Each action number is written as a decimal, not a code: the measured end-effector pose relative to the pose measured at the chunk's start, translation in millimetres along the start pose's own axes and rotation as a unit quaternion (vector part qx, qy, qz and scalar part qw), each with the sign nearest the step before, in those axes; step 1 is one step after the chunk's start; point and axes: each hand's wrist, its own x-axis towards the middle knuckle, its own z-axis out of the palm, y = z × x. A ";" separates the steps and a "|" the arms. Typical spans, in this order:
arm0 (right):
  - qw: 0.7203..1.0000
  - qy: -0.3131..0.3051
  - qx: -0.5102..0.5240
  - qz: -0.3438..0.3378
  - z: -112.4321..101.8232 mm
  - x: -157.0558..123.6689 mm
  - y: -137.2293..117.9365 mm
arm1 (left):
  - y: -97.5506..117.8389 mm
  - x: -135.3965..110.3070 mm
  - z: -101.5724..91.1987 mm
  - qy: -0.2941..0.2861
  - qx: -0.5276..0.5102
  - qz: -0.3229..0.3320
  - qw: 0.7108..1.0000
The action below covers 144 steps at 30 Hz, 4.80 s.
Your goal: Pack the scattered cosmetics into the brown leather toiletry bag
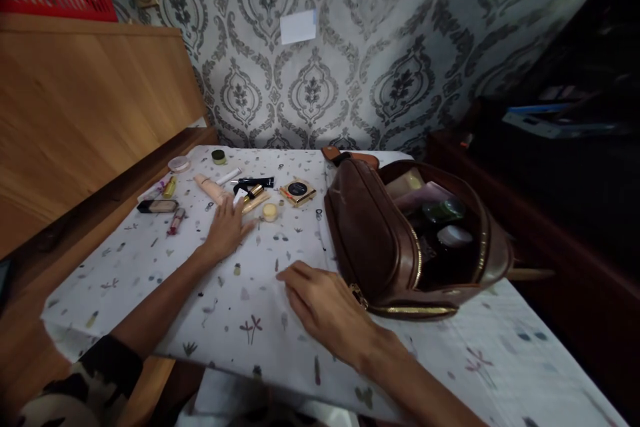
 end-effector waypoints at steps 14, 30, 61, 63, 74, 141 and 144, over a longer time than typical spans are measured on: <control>0.964 0.093 0.226 0.104 79.2 49.0 26.0 | -83.4 -21.7 -36.6 0.066 0.081 -0.200 0.974; 0.972 0.090 0.204 0.074 78.8 46.0 26.1 | -75.2 -47.9 -37.0 0.093 -0.092 -0.058 0.990; 0.961 0.107 0.238 0.092 83.4 45.1 29.4 | -174.1 -0.9 -54.4 0.070 0.079 -0.175 0.979; 0.961 0.110 0.238 0.091 83.2 45.1 29.8 | -174.7 -1.4 -54.0 0.059 0.090 -0.168 0.980; 0.961 0.115 0.240 0.079 85.7 45.6 32.5 | -162.6 -14.1 -68.3 0.068 0.118 -0.123 0.983; 0.963 0.095 0.236 0.087 84.6 49.4 34.1 | -6.1 -5.0 -49.7 0.021 -0.172 -0.023 0.985; 0.963 0.093 0.235 0.091 84.3 49.6 34.1 | -9.6 -22.1 -48.6 0.000 -0.174 0.000 0.985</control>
